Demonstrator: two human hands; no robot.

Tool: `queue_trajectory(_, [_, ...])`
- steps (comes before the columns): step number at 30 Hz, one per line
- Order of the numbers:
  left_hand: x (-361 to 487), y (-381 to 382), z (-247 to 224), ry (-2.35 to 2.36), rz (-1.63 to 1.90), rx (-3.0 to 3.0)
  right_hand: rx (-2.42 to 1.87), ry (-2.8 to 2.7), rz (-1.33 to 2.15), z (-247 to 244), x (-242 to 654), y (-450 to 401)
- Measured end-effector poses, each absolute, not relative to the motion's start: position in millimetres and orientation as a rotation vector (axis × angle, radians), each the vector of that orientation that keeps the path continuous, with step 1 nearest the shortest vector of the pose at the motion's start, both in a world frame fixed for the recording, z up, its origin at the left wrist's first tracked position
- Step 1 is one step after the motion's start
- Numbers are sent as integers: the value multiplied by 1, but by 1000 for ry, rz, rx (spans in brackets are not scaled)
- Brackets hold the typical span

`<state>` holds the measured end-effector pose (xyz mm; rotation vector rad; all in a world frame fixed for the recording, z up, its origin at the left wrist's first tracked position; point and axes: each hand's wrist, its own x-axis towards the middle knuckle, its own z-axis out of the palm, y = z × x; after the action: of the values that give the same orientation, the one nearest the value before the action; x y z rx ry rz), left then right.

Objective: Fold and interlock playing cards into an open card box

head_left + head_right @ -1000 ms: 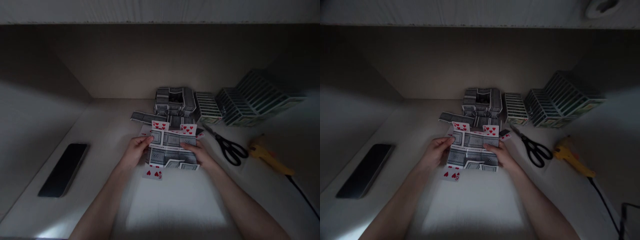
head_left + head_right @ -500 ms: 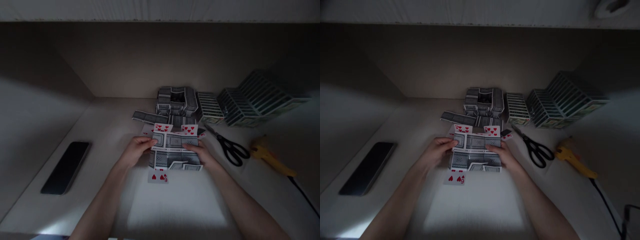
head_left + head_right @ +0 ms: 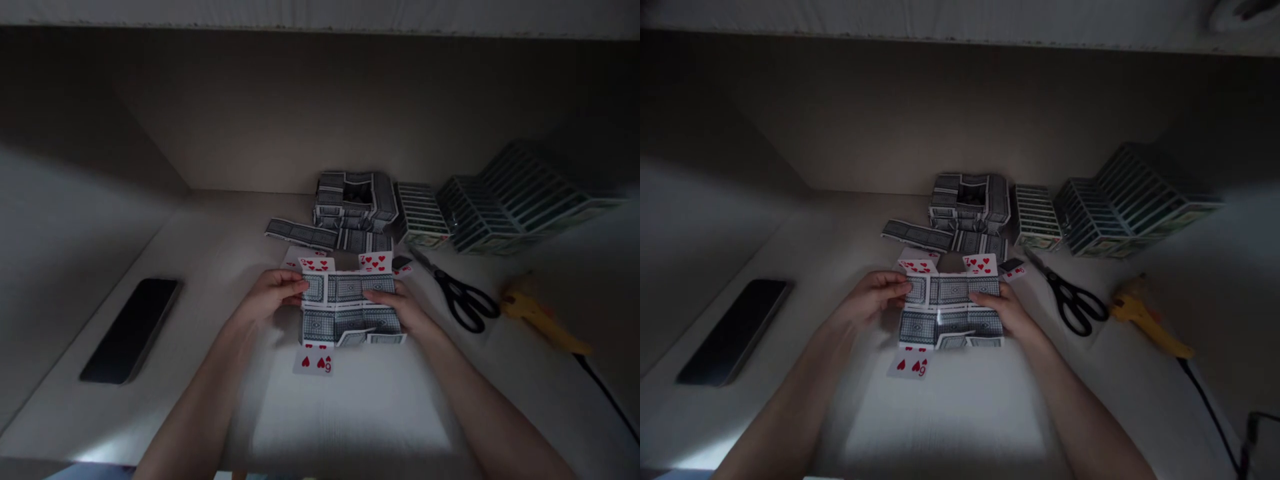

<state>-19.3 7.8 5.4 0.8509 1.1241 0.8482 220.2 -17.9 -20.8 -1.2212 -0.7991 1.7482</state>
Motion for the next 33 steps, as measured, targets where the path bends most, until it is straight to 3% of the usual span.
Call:
queue_trajectory(14, [-5, 6, -14, 1579, 1028, 1560, -1242, -1034, 1528, -29, 212, -17])
queue_trajectory(33, [0, 3, -19, 1610, 1058, 1706, -1213, -1015, 1619, -25, 216, -15])
